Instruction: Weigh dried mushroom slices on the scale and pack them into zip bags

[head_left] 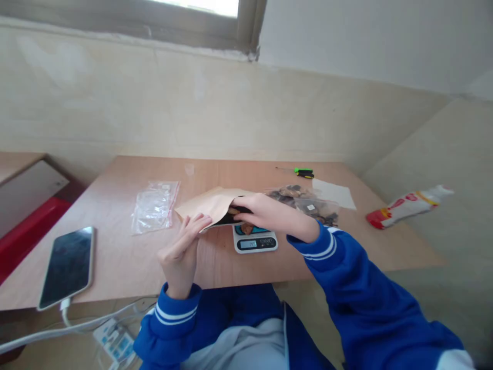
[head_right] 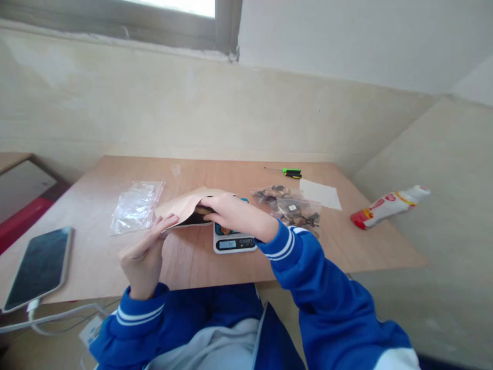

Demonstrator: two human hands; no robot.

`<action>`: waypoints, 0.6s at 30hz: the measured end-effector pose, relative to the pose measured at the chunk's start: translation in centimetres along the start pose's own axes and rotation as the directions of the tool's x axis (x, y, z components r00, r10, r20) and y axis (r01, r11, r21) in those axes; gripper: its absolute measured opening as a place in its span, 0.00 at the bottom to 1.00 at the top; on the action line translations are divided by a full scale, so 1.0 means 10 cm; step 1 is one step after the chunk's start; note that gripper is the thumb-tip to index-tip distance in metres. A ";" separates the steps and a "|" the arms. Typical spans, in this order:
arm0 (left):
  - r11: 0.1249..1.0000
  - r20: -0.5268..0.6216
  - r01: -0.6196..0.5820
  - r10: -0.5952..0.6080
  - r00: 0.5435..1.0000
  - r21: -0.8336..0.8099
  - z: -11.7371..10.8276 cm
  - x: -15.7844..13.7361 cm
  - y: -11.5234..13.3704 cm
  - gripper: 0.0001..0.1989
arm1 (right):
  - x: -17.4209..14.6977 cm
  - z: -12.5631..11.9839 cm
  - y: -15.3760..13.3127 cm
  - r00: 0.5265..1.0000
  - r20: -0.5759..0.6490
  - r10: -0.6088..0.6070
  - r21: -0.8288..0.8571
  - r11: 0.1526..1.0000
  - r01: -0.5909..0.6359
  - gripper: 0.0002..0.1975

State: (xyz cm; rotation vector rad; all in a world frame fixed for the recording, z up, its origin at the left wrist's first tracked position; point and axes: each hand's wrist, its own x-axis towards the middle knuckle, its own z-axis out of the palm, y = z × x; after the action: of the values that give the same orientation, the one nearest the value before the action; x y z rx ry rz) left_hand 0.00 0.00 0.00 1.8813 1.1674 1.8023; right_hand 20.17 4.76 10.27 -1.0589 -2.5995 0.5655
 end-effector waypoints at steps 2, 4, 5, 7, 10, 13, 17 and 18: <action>1.000 -0.014 0.014 -0.014 1.000 0.007 0.00 0.01 0.01 0.16 | -0.05 -0.03 0.01 0.999 -0.030 -0.017 0.044 0.999 0.018 0.15; 1.000 -0.037 0.017 -0.016 0.999 0.022 0.00 0.02 0.02 0.16 | -0.09 -0.04 0.03 0.997 -0.077 -0.008 0.073 0.997 0.013 0.15; 0.999 -0.047 0.015 -0.013 0.999 0.033 0.00 0.03 0.03 0.16 | -0.11 -0.04 0.05 0.995 -0.103 0.003 0.082 0.997 0.006 0.15; 0.998 -0.055 0.010 -0.007 0.998 0.055 0.01 0.05 0.03 0.16 | -0.15 -0.04 0.08 0.989 -0.144 0.019 0.100 0.995 -0.004 0.15; 0.998 -0.050 0.014 -0.011 0.999 0.056 0.02 0.07 0.04 0.16 | -0.22 -0.07 0.11 0.986 -0.164 0.010 0.146 0.989 0.014 0.17; 0.997 -0.082 0.033 -0.027 0.996 0.064 0.02 0.09 0.04 0.16 | -0.34 -0.15 0.10 0.979 -0.200 0.029 0.237 0.971 0.020 0.18; 0.988 -0.158 0.100 -0.081 0.984 0.117 0.00 0.13 0.01 0.15 | -0.60 -0.19 0.29 0.898 -0.365 0.245 0.429 0.901 -0.071 0.18; 0.986 -0.173 0.115 -0.093 0.980 0.124 0.00 0.14 0.00 0.14 | -0.66 -0.16 0.40 0.862 -0.395 0.317 0.463 0.880 -0.111 0.19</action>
State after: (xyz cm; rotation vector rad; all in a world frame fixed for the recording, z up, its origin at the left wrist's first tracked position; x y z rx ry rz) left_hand -0.13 0.96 1.00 1.7281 1.4506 1.8965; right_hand 27.77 3.05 9.22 -1.1703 -1.8424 0.7806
